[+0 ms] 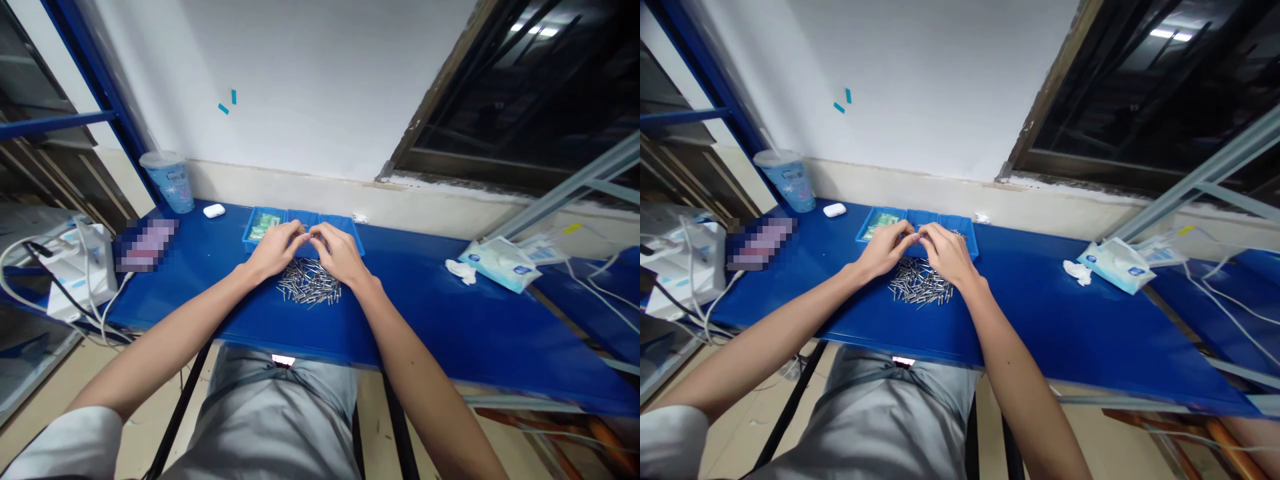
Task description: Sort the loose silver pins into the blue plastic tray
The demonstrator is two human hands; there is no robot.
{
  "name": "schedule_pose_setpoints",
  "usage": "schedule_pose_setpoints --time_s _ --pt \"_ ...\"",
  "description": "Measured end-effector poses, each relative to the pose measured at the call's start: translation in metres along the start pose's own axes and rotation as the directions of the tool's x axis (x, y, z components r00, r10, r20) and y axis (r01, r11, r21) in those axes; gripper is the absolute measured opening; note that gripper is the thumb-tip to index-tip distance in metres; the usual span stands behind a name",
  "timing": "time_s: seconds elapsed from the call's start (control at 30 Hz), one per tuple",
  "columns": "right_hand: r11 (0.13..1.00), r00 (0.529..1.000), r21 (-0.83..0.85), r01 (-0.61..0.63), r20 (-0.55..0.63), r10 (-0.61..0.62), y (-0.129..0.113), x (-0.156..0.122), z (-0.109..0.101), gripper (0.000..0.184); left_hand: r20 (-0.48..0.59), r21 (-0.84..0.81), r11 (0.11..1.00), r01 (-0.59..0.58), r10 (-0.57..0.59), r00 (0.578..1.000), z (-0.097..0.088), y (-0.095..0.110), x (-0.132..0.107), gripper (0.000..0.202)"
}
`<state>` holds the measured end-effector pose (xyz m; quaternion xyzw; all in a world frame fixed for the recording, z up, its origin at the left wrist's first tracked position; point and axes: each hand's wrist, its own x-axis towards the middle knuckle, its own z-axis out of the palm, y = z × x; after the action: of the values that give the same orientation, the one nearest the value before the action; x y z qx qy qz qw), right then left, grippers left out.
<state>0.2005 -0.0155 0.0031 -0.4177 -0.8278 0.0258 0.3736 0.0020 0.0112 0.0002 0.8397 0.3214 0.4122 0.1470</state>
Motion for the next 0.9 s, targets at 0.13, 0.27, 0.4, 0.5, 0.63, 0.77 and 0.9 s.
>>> schedule_pose_setpoints --time_s 0.13,0.27,0.4,0.5,0.63,0.77,0.9 --pt "1.000 0.998 -0.021 0.016 -0.068 -0.018 0.0049 0.0004 0.0031 0.026 -0.003 0.006 0.998 -0.057 0.057 0.998 -0.0021 0.0019 0.0004 0.025" --pt "0.999 0.995 -0.036 0.026 -0.093 -0.029 0.0055 0.0004 0.0041 0.027 0.003 0.034 0.996 -0.083 0.083 0.997 -0.0039 -0.0004 0.0008 0.026" --pt "0.999 0.992 -0.040 0.030 -0.119 -0.034 0.0032 -0.0003 0.0056 0.026 0.033 0.066 0.995 -0.070 0.068 0.997 -0.0040 -0.0036 0.0017 0.028" --pt "0.999 0.988 -0.041 0.032 -0.149 -0.038 0.0010 -0.0008 0.0066 0.027 0.046 0.076 0.995 -0.067 0.064 0.997 -0.0039 -0.0043 0.0022 0.028" --pt "0.999 0.988 -0.048 0.017 -0.150 -0.025 -0.0011 -0.0010 0.0076 0.028 0.050 0.099 0.993 -0.061 0.056 0.997 -0.0036 -0.0033 0.0022 0.028" --pt "0.995 0.991 -0.088 -0.045 -0.131 0.033 -0.0015 -0.0004 0.0084 0.037 0.056 0.097 0.993 -0.061 0.056 0.997 -0.0032 -0.0021 0.0018 0.027" --pt "0.997 0.994 -0.035 -0.068 -0.092 0.064 -0.0002 -0.0004 0.0080 0.028 0.053 0.122 0.992 -0.041 0.034 0.998 -0.0038 -0.0024 0.0018 0.028"
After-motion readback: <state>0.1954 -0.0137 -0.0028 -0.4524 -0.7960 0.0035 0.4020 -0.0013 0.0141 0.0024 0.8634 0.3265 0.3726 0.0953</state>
